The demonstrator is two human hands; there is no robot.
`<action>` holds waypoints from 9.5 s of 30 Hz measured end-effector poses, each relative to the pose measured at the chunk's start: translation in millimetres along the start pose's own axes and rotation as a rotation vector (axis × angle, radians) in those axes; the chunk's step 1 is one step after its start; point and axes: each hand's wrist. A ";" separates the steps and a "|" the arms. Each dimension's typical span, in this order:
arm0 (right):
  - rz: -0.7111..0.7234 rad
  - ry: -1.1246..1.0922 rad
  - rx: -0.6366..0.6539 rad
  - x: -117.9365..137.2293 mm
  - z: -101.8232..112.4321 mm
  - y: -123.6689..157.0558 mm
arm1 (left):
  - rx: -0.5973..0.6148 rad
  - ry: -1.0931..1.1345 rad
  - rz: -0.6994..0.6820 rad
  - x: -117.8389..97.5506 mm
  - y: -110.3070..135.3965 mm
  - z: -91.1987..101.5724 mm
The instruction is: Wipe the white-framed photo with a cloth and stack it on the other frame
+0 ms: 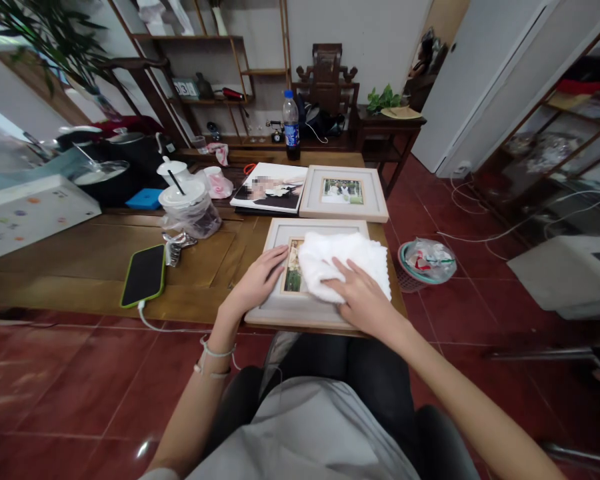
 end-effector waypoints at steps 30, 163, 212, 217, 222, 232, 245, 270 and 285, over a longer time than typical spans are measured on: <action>0.114 -0.128 0.314 57.4 37.1 24.1 | 0.002 -0.004 0.009 0.2 -0.3 -1.1; 0.215 -0.014 0.273 53.6 29.4 -6.5 | -0.002 0.014 0.008 -4.6 -0.3 2.4; 0.091 0.242 -0.197 89.5 -24.4 -6.7 | -0.029 0.115 -0.017 -4.9 -1.6 5.3; 0.061 0.237 -0.063 81.1 -27.2 3.3 | -0.050 0.072 -0.007 -5.1 -1.5 3.5; -0.013 0.198 0.000 49.0 4.3 24.6 | -0.080 0.064 -0.013 -2.7 0.0 0.0; -0.413 0.047 -0.179 -40.6 81.0 25.0 | -0.074 0.067 -0.007 -2.1 0.0 -0.6; -0.153 0.421 -0.091 -50.1 -11.2 -57.3 | -0.060 0.068 -0.012 -3.2 -0.2 0.7; -0.110 0.127 0.046 -10.9 19.3 -8.8 | -0.063 0.038 -0.018 -2.6 0.7 0.3; 0.102 0.088 0.236 16.9 16.2 -6.6 | -0.058 0.043 0.003 -3.2 -0.1 -0.9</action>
Point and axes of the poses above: each hand's wrist, its own y-axis away from the middle knuckle, its own z-axis out of the back of the hand, x = y × z, and after that the axes turned 11 degrees about -x, right-handed
